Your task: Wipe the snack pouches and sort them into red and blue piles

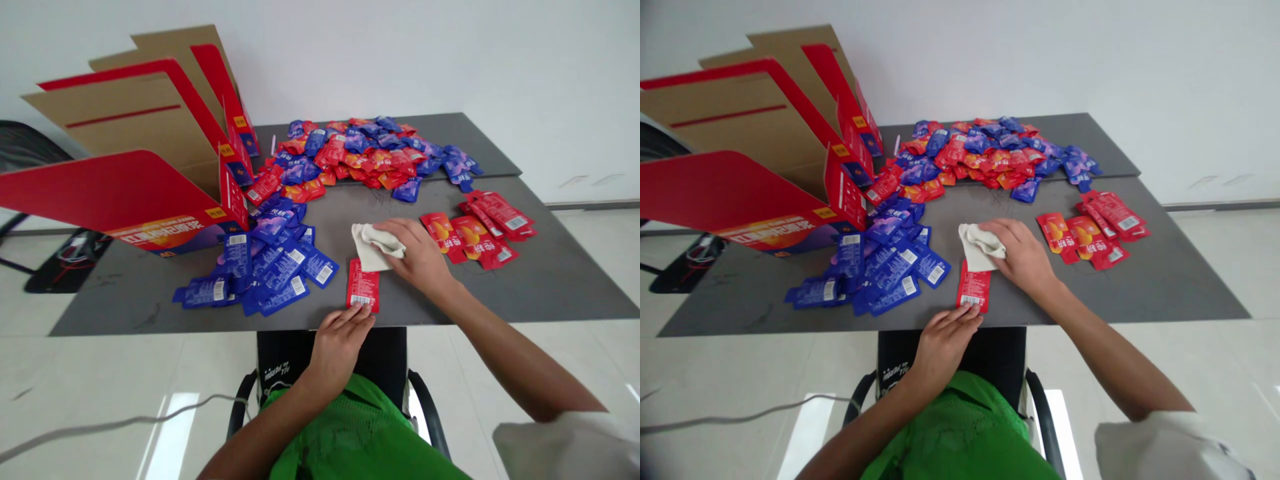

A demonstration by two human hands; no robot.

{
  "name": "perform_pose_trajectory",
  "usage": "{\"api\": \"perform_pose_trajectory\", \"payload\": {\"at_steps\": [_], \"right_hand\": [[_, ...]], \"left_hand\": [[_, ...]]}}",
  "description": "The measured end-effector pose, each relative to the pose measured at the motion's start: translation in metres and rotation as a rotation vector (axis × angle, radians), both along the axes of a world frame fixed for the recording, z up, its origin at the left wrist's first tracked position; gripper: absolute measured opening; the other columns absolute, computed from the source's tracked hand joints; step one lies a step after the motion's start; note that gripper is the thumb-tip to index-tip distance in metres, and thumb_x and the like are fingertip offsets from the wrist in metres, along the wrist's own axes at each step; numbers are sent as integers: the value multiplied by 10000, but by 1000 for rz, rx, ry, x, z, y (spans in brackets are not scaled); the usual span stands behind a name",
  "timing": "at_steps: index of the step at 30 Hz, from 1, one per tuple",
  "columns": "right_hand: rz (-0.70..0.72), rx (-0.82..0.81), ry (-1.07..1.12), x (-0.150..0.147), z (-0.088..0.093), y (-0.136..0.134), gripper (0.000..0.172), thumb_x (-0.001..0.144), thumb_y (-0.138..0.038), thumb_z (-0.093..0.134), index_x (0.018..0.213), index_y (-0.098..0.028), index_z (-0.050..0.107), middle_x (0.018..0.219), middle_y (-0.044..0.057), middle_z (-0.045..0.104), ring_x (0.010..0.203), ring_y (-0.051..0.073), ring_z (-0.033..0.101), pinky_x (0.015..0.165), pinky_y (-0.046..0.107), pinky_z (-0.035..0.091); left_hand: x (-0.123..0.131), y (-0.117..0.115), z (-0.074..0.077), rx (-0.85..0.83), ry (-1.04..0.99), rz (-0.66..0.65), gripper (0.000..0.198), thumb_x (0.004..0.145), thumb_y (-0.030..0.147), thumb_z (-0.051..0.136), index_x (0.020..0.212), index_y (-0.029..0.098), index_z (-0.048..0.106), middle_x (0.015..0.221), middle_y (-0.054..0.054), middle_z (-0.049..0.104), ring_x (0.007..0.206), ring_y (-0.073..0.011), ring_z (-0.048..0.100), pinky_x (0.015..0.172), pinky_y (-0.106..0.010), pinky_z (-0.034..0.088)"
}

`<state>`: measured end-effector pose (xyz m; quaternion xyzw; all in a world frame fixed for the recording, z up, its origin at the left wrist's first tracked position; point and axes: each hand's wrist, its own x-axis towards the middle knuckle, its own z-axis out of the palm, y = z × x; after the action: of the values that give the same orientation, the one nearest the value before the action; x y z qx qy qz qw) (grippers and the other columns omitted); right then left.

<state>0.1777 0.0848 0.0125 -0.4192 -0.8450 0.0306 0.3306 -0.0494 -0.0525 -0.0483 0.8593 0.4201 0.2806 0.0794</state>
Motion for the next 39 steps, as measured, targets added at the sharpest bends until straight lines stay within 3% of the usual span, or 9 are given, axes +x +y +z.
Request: {"api": "perform_pose_trajectory", "payload": {"at_steps": [6, 12, 16, 19, 23, 27, 32, 36, 39], "right_hand": [[307, -223, -162, -11, -17, -67, 516, 995, -190, 624, 1496, -282, 542, 1392, 101, 680, 1226, 275, 661, 999, 429, 596], [170, -181, -170, -6, -38, -13, 471, 998, -265, 654, 1461, -243, 569, 1391, 130, 676, 1266, 309, 633, 1047, 472, 570], [49, -145, -221, -1, -31, 28, 399, 1003, -297, 639, 1395, -221, 630, 1339, 144, 699, 1193, 320, 657, 1012, 473, 575], [-82, -58, -97, 7, -19, 31, 400, 1022, -314, 611, 1410, -216, 628, 1354, 150, 692, 1230, 323, 646, 1047, 484, 552], [-300, 76, 221, 24, -7, -8, 383, 1017, -370, 647, 1379, -242, 653, 1308, 121, 717, 1209, 307, 669, 1060, 486, 534], [-529, 30, 386, 40, -16, -69, 371, 986, -429, 687, 1298, -230, 706, 1212, 110, 745, 1103, 303, 702, 978, 480, 550], [-664, -103, 536, 49, -46, -117, 405, 963, -486, 694, 1262, -215, 723, 1198, 115, 742, 1064, 294, 709, 946, 457, 551], [-686, -93, 605, 48, -58, -124, 404, 959, -490, 690, 1243, -205, 725, 1191, 121, 738, 1073, 298, 704, 965, 467, 550], [-687, -78, 614, 47, -60, -121, 391, 957, -499, 689, 1233, -223, 727, 1188, 128, 735, 1074, 317, 704, 963, 502, 559]], "left_hand": [[0, 2, 7, -24, -15, 2, 169, 1063, 154, 614, 1108, 198, 771, 1016, -27, 832, 988, -195, 782, 972, -359, 564], [-1, 0, 2, -3, -7, -14, 248, 1102, 152, 535, 1267, 186, 717, 1353, -37, 763, 1303, -193, 696, 1030, -347, 537], [0, -2, 3, -2, -14, -9, 222, 1093, 162, 564, 1258, 188, 711, 1343, -27, 769, 1286, -188, 707, 1014, -351, 536], [2, 5, 21, -53, 8, -14, 168, 1068, 232, 642, 1212, 189, 717, 1271, -44, 797, 1209, -211, 743, 968, -365, 540], [10, 35, 61, -176, 73, 42, 212, 1086, 329, 622, 1247, 225, 713, 977, -18, 824, 889, -207, 777, 872, -369, 528], [24, 79, 82, -210, 215, 185, 362, 1107, 367, 561, 1415, 192, 636, 1169, -92, 774, 1074, -263, 720, 938, -394, 517], [43, 115, 75, -297, 364, 331, 581, 1025, 502, 667, 1455, 117, 597, 1304, -182, 664, 1230, -333, 623, 1023, -420, 511], [47, 131, 65, -447, 303, 305, 459, 983, 464, 733, 1267, 104, 699, 1262, -211, 681, 1207, -343, 656, 1042, -431, 511], [46, 142, 61, -495, 237, 249, 455, 929, 366, 809, 1292, 118, 689, 1222, -174, 732, 1149, -294, 700, 994, -367, 529]]}}
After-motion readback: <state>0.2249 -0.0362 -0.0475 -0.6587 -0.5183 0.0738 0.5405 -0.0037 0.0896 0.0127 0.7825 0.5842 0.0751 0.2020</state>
